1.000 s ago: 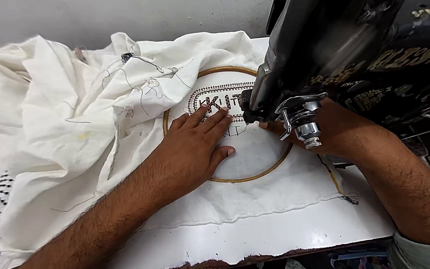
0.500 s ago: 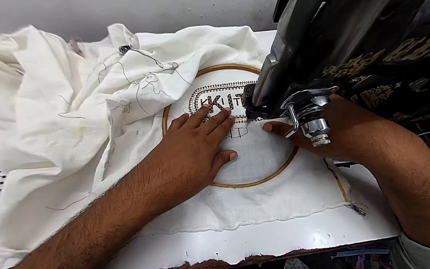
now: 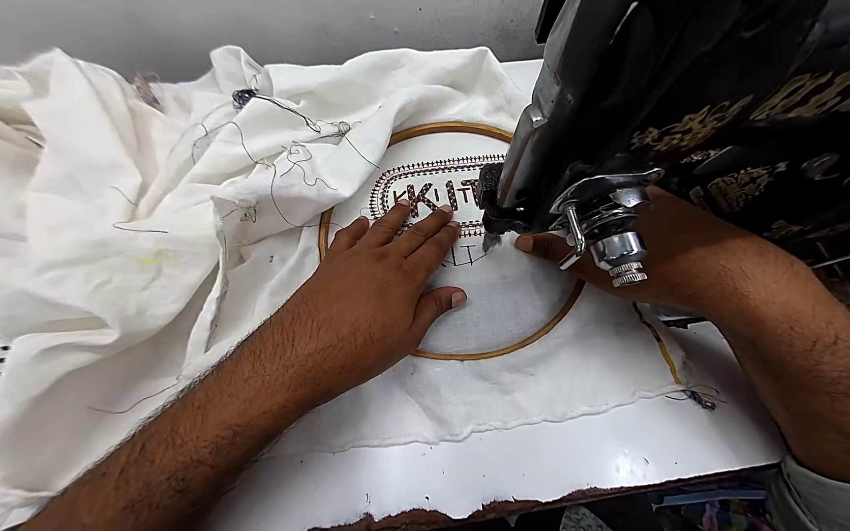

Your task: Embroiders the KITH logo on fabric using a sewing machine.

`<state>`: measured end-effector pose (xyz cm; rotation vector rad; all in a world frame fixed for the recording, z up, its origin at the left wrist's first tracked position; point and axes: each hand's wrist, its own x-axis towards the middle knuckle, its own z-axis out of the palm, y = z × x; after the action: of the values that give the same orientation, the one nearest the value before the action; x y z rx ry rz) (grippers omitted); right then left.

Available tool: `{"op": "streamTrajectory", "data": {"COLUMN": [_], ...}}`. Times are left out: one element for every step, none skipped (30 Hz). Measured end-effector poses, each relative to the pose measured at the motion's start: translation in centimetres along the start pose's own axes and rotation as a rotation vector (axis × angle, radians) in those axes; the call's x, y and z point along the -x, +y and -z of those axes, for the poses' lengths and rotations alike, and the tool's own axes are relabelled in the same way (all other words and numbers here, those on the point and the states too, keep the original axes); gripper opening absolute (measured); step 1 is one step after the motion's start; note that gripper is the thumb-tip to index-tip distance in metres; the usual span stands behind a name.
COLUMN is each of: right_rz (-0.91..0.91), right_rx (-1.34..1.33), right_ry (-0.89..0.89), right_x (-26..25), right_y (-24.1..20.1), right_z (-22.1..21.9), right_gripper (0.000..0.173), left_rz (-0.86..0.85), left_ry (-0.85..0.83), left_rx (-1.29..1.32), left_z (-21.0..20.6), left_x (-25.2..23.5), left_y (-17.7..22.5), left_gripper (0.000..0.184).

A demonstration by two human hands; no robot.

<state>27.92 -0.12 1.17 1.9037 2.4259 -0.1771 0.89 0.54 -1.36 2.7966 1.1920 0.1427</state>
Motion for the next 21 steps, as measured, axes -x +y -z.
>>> {"op": "streamTrajectory", "data": {"right_rz": [0.007, 0.010, 0.007, 0.005, 0.005, 0.008, 0.015, 0.021, 0.029, 0.032, 0.032, 0.026, 0.024, 0.027, 0.030, 0.038, 0.050, 0.054, 0.057, 0.059, 0.058], "right_rx": [-0.006, -0.015, -0.025, -0.026, -0.032, -0.043, -0.048, -0.057, -0.064, -0.059, -0.057, -0.064, -0.067, -0.065, -0.072, -0.071, -0.056, -0.051, -0.054, -0.058, -0.057], "right_ry": [0.019, 0.030, 0.028, 0.019, 0.013, 0.011, 0.021, 0.034, 0.049, 0.056, 0.060, 0.055, 0.058, 0.068, 0.073, 0.085, 0.105, 0.111, 0.110, 0.105, 0.099], "right_x": [-0.10, -0.15, -0.20, -0.31, -0.42, -0.42, -0.39, -0.35, -0.26, -0.25, -0.19, -0.04, -0.04, -0.12, -0.20, -0.31, -0.43, -0.53, -0.57, -0.55, -0.59], "right_y": [0.11, 0.14, 0.12, 0.16, 0.20, 0.17, 0.15, 0.15, 0.12, 0.13, 0.09, -0.07, -0.12, -0.01, 0.09, 0.23, 0.41, 0.51, 0.57, 0.54, 0.55], "right_z": [-0.17, -0.21, -0.16, -0.13, -0.11, -0.03, -0.03, -0.03, 0.00, -0.01, 0.01, 0.20, 0.26, 0.14, 0.01, -0.19, -0.50, -0.66, -0.69, -0.60, -0.57], "right_gripper": [0.073, 0.072, 0.071, 0.069, 0.067, 0.064, 0.062, 0.061, 0.059, 0.059, 0.059, 0.057, 0.056, 0.056, 0.056, 0.057, 0.057, 0.057, 0.056, 0.055, 0.056], "left_rz": [-0.002, -0.002, -0.001, 0.002, 0.005, 0.005, 0.008, 0.010, 0.009, 0.008, 0.007, 0.007, 0.007, 0.004, 0.001, 0.001, 0.003, 0.005, 0.004, 0.002, 0.000], "left_ry": [0.005, 0.008, 0.008, 0.006, 0.006, 0.009, 0.008, 0.006, 0.009, 0.013, 0.014, 0.016, 0.018, 0.020, 0.023, 0.024, 0.023, 0.024, 0.025, 0.023, 0.022], "left_rx": [0.003, 0.006, 0.006, 0.007, 0.010, 0.017, 0.023, 0.028, 0.030, 0.028, 0.026, 0.026, 0.028, 0.033, 0.036, 0.035, 0.032, 0.029, 0.027, 0.022, 0.020], "left_z": [-0.04, -0.08, -0.11, -0.13, -0.13, -0.13, -0.10, -0.08, -0.09, -0.09, -0.10, -0.10, -0.11, -0.13, -0.16, -0.16, -0.15, -0.16, -0.17, -0.18, -0.18], "left_x": [-0.05, -0.11, -0.17, -0.23, -0.27, -0.32, -0.37, -0.41, -0.45, -0.50, -0.55, -0.59, -0.62, -0.64, -0.65, -0.65, -0.64, -0.64, -0.64, -0.61, -0.57], "left_y": [-0.09, -0.17, -0.24, -0.31, -0.38, -0.44, -0.47, -0.50, -0.54, -0.59, -0.62, -0.64, -0.69, -0.74, -0.78, -0.80, -0.76, -0.74, -0.72, -0.70, -0.66], "left_gripper": [0.066, 0.066, 0.066, 0.065, 0.065, 0.065, 0.065, 0.064, 0.064, 0.064, 0.064, 0.064, 0.064, 0.064, 0.064, 0.065, 0.065, 0.065, 0.065, 0.065, 0.065]}}
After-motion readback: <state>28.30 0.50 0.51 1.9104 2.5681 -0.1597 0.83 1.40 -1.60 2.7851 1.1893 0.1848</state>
